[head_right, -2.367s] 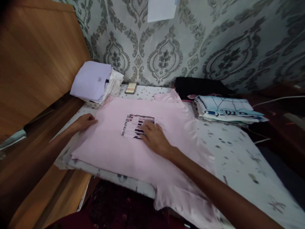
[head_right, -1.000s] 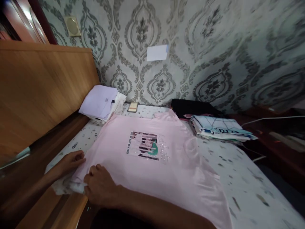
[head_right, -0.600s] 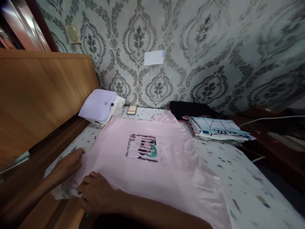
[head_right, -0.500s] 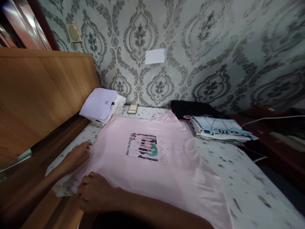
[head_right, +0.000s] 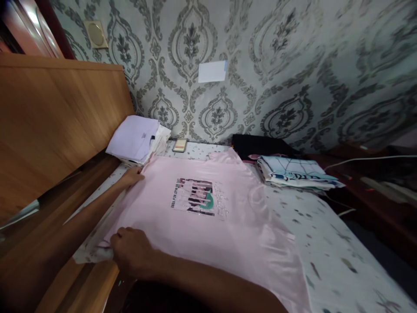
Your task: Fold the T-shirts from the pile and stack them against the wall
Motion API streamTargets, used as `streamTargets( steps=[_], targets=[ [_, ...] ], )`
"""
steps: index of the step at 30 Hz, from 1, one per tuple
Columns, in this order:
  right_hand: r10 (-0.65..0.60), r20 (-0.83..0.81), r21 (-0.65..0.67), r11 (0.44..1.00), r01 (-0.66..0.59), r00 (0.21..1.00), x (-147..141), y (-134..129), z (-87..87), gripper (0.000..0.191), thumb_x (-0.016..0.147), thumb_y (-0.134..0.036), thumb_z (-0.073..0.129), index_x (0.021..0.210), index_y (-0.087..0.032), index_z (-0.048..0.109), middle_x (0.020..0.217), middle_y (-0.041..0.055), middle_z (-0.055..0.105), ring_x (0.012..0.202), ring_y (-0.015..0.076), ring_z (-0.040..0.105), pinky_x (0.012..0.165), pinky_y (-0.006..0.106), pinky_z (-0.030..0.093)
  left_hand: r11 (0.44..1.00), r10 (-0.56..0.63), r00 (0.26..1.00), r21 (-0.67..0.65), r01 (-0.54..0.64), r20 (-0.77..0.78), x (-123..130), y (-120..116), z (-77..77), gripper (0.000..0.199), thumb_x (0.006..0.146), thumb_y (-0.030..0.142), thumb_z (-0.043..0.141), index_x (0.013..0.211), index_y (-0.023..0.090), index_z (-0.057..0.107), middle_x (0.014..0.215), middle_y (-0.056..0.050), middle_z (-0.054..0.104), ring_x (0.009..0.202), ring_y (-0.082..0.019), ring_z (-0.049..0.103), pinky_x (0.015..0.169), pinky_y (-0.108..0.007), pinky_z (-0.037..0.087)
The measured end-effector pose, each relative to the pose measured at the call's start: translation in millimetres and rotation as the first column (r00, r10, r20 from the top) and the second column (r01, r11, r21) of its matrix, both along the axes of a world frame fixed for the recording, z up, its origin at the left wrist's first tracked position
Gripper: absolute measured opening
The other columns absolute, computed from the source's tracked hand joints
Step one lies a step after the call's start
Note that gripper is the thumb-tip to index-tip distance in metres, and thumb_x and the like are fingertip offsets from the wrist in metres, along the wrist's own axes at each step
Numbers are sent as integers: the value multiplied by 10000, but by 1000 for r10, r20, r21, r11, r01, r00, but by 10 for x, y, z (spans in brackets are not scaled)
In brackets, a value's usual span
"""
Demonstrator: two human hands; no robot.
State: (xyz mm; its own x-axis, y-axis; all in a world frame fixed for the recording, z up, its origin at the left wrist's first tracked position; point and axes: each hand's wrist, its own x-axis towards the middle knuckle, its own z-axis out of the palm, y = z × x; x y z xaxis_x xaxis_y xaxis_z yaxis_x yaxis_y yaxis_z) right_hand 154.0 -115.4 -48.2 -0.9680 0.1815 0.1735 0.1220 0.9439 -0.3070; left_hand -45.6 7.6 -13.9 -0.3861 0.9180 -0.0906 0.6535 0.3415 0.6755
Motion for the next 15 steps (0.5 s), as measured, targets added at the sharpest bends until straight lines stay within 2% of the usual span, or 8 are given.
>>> streamTargets(
  steps=[5, 9, 12, 15],
  targets=[
    [-13, -15, -25, 1000, 13, 1000, 24, 7, 17, 90, 915, -178, 562, 940, -155, 645, 935, 69, 702, 786, 184, 623, 647, 287, 469, 1000, 12, 985, -27, -8, 171, -70, 82, 31, 251, 736, 289, 739, 943, 157, 688, 860, -33, 731, 900, -246, 704, 774, -333, 582],
    [-10, -58, -69, 998, 6, 998, 59, 18, 44, 61, 908, -187, 576, 908, -171, 635, 922, 56, 702, 770, 174, 616, 643, 279, 456, 998, 9, 965, -61, 7, 263, -102, 116, 21, 283, 607, 272, 783, 851, 177, 674, 774, -38, 741, 815, -237, 725, 710, -317, 591],
    [-14, -39, -93, 996, 10, 999, 80, 19, 94, 88, 921, -196, 571, 966, -159, 638, 974, 65, 709, 811, 178, 627, 663, 283, 466, 998, 13, 972, -69, 4, 235, -171, 123, 5, 283, 565, 268, 800, 792, 175, 659, 758, -42, 735, 798, -235, 718, 711, -327, 584],
    [-31, 34, -106, 994, 34, 999, 82, 6, 170, 163, 915, -187, 578, 1055, -129, 639, 1044, 87, 712, 864, 190, 644, 684, 295, 476, 998, 14, 991, -69, -4, 136, -269, 121, -13, 214, 573, 241, 769, 733, 168, 648, 687, -19, 692, 761, -231, 695, 693, -331, 561]
  ],
)
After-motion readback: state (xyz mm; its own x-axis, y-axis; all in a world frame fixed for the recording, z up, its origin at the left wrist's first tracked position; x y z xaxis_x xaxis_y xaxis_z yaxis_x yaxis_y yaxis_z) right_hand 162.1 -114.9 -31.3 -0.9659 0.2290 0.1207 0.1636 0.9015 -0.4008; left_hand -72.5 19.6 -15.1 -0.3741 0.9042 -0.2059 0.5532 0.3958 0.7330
